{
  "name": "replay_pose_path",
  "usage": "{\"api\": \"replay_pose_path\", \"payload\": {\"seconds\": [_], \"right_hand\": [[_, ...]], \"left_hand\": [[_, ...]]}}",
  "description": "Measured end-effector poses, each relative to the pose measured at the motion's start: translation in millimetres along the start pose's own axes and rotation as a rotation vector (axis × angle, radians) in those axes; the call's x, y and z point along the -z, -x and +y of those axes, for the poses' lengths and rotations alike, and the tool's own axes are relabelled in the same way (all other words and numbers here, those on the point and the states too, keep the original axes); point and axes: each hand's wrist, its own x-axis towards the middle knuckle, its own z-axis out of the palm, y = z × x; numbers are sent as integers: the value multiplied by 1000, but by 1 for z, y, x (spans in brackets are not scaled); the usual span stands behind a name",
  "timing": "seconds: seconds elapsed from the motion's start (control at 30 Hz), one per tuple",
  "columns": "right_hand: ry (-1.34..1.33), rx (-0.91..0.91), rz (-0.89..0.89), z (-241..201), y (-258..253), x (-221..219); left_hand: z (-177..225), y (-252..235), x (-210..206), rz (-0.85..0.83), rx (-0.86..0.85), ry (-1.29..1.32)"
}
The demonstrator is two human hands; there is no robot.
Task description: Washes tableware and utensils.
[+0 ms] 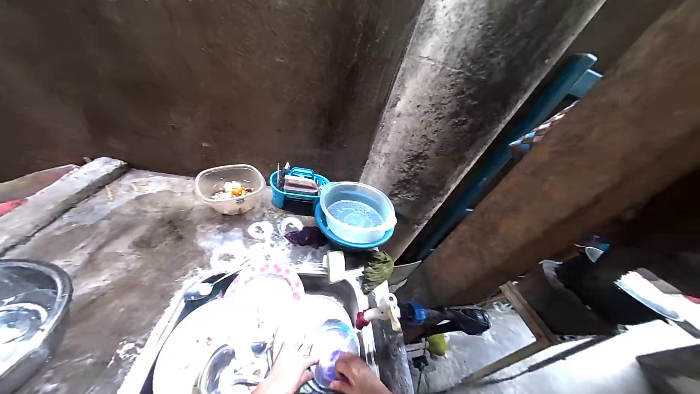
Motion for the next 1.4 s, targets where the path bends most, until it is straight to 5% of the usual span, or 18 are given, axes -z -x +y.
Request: {"api": "replay_pose_path", "payload": {"seconds": [0.07,0.13,0.2,0.3,0.4,0.5,0.63,0.77,0.83,0.97,1.07,1.17,1.27,1.4], "right_hand": [[-173,-72,141,-3,4,2],[-470,-208,482,-9,-2,2],[-885,-385,750,-17,-18,8],[-1391,-499,898,-28,-30,17],[-1507,-459,1008,-30,-20,10],[-1553,-507,1125,-28,-2,8],[-1779,-522,1045,-25,5,1],[-1876,-379,747,-23,-6,7],[-1951,-198,665,-19,-13,6],[-1756,-318,818,-35,-30,8],[-1702,-415,846,-33,-37,12],[-1801,-306,846,-26,-33,9],[-1599,-322,952,-28,-34,11],[-928,-371,839,-42,-31,22]], "left_hand": [[8,2,6,19,44,16],[17,0,12,177,61,192],[26,-14,6,413,68,506],[65,-33,4,637,116,1252],[95,-39,4,546,203,1783],[105,-34,6,385,145,1914],[99,-25,13,381,-32,1503],[69,-8,13,509,-434,397],[61,-7,8,556,-513,95],[80,-15,2,537,-217,171],[81,-22,-12,712,-424,8],[58,-18,-3,823,-543,8],[57,-12,6,712,-149,592],[80,-36,-2,536,20,1626]]}}
